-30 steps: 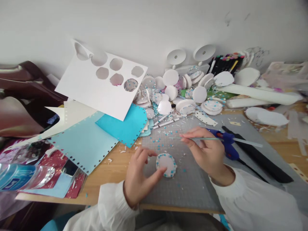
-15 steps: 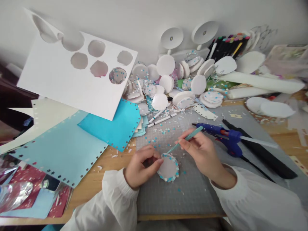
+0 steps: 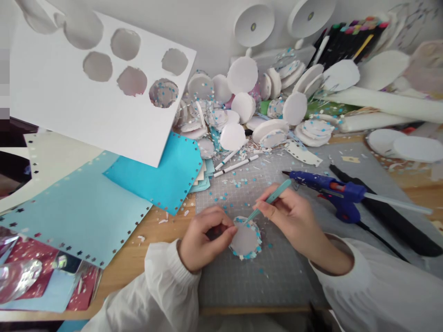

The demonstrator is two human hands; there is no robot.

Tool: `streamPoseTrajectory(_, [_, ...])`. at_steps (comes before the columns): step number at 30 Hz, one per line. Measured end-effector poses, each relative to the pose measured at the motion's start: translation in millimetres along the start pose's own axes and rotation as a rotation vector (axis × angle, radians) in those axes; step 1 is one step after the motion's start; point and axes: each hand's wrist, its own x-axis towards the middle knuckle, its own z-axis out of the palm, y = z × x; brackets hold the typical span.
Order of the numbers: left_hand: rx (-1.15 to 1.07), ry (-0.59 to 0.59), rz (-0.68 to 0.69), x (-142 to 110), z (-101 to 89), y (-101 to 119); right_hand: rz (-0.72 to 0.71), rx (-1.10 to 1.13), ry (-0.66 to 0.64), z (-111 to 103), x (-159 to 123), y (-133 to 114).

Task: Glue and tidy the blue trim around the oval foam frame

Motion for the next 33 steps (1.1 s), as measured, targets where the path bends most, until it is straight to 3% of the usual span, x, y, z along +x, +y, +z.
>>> streamPoseTrajectory(21, [0.002,0.006,0.012,0.6,1.1,-0.6,0.014,0.069,-0.002,0.4,0.2,-0.9])
streamPoseTrajectory(33, [0.014,0.000,0.013,0.6,0.8,1.0,0.101,0.079,-0.039,2.4,-0.1,3.0])
